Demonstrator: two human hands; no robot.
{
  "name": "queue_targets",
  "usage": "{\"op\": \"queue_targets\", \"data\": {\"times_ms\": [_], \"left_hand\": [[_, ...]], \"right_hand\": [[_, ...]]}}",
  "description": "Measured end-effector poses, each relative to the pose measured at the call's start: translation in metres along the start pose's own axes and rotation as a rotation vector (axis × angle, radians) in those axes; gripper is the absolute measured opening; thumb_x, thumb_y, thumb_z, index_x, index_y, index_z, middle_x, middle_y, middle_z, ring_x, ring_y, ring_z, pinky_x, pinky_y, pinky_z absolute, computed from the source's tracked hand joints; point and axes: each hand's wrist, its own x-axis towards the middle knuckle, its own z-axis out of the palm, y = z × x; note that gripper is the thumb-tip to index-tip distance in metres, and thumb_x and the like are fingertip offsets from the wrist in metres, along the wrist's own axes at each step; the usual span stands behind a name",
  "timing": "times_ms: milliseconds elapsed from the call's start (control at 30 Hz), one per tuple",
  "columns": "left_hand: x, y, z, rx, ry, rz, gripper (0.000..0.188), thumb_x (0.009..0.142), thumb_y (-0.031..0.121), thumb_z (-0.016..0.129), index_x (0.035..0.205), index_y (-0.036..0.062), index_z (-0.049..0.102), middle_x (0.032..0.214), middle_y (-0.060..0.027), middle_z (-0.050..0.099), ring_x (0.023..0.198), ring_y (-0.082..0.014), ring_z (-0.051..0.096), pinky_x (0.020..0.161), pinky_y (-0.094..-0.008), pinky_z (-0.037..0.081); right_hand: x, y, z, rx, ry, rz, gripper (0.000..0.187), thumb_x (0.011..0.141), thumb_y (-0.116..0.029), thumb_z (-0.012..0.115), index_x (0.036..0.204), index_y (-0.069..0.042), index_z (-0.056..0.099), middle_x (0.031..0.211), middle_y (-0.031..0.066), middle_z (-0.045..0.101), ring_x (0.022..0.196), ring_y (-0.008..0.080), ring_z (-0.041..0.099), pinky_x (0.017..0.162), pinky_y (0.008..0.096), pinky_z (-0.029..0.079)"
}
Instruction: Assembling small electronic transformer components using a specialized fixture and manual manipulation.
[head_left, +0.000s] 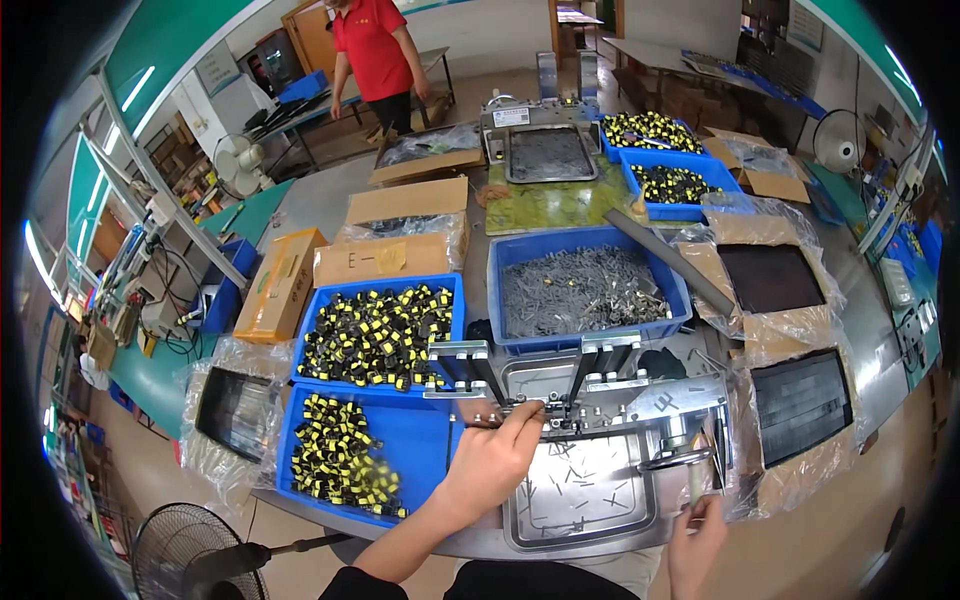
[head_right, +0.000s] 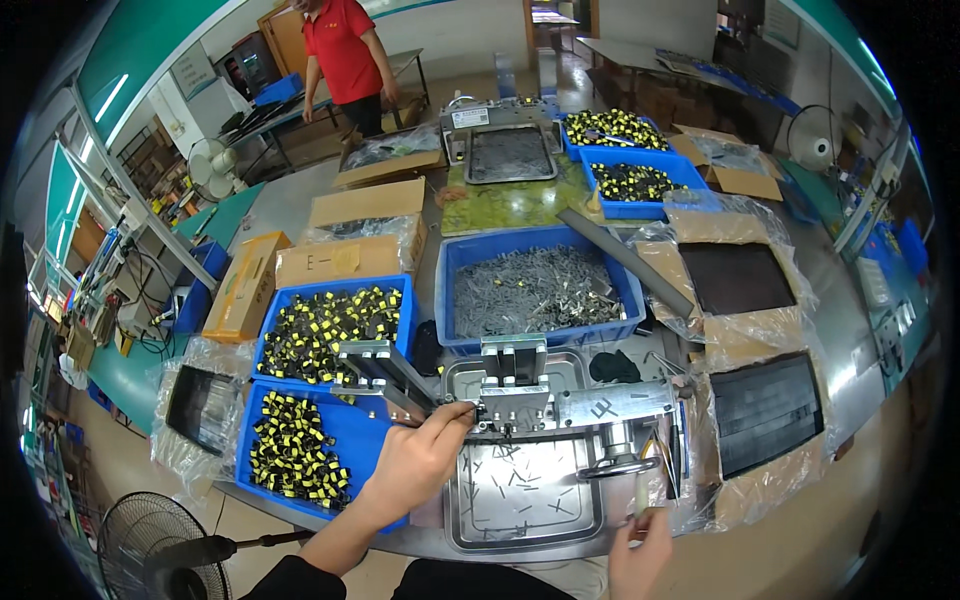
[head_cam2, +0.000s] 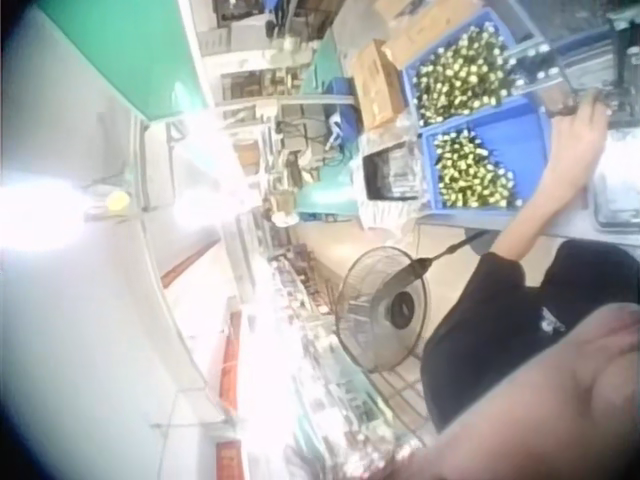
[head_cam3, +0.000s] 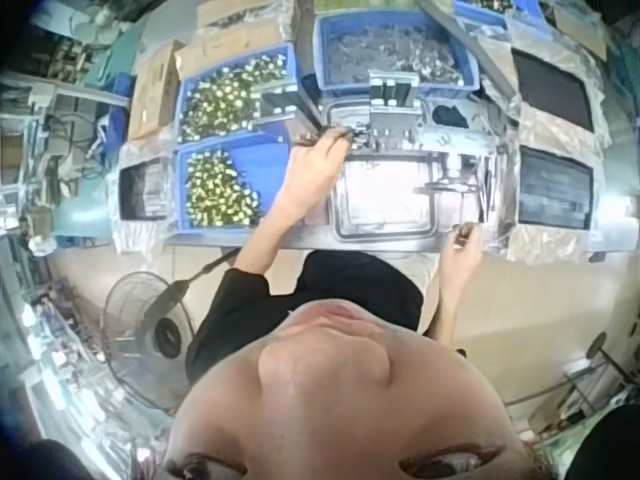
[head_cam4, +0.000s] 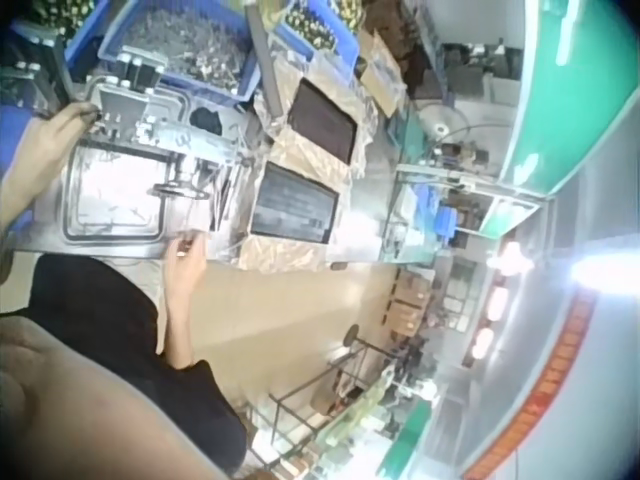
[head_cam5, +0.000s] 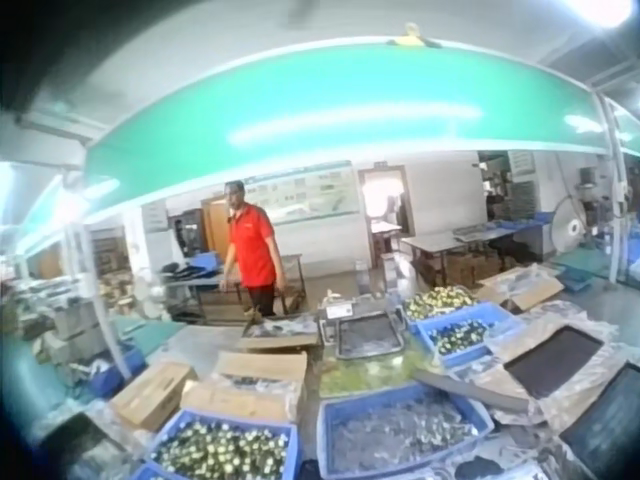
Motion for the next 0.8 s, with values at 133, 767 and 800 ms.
{"op": "queue_targets", "data": {"times_ms": [133, 767, 800], "left_hand": [[-0.001, -0.002, 0.002, -0.012, -0.02, -0.019, 0.019, 0.082, -0.002, 0.066, 0.102, -0.0016, 0.067, 0.113, -0.0121, 0.071, 0.065, -0.0261, 0.071, 0.053, -0.0347, 0.057], [-0.001, -0.007, 0.007, 0.026, 0.065, 0.032, 0.014, 0.085, 0.0, 0.066, 0.098, -0.0023, 0.068, 0.112, -0.0117, 0.071, 0.06, -0.0224, 0.069, 0.051, -0.0318, 0.054], [0.0, -0.006, 0.007, 0.016, 0.062, 0.041, 0.016, 0.084, 0.001, 0.065, 0.1, -0.0026, 0.068, 0.114, -0.0118, 0.071, 0.06, -0.022, 0.069, 0.051, -0.0314, 0.054]], "right_hand": [[-0.015, -0.035, 0.008, -0.02, -0.319, 0.069, 0.011, 0.091, -0.004, 0.062, 0.094, -0.001, 0.052, 0.082, 0.0146, 0.056, 0.071, 0.0255, 0.058, 0.065, 0.0359, 0.048], [-0.011, -0.019, -0.003, -0.03, -0.064, -0.153, 0.015, 0.094, 0.002, 0.058, 0.092, -0.001, 0.043, 0.08, 0.0044, 0.041, 0.072, 0.0154, 0.05, 0.067, 0.03, 0.045], [-0.008, -0.015, -0.002, -0.079, -0.008, -0.081, 0.014, 0.094, 0.002, 0.057, 0.093, -0.001, 0.043, 0.081, 0.0048, 0.041, 0.072, 0.0155, 0.049, 0.065, 0.0299, 0.044]]}}
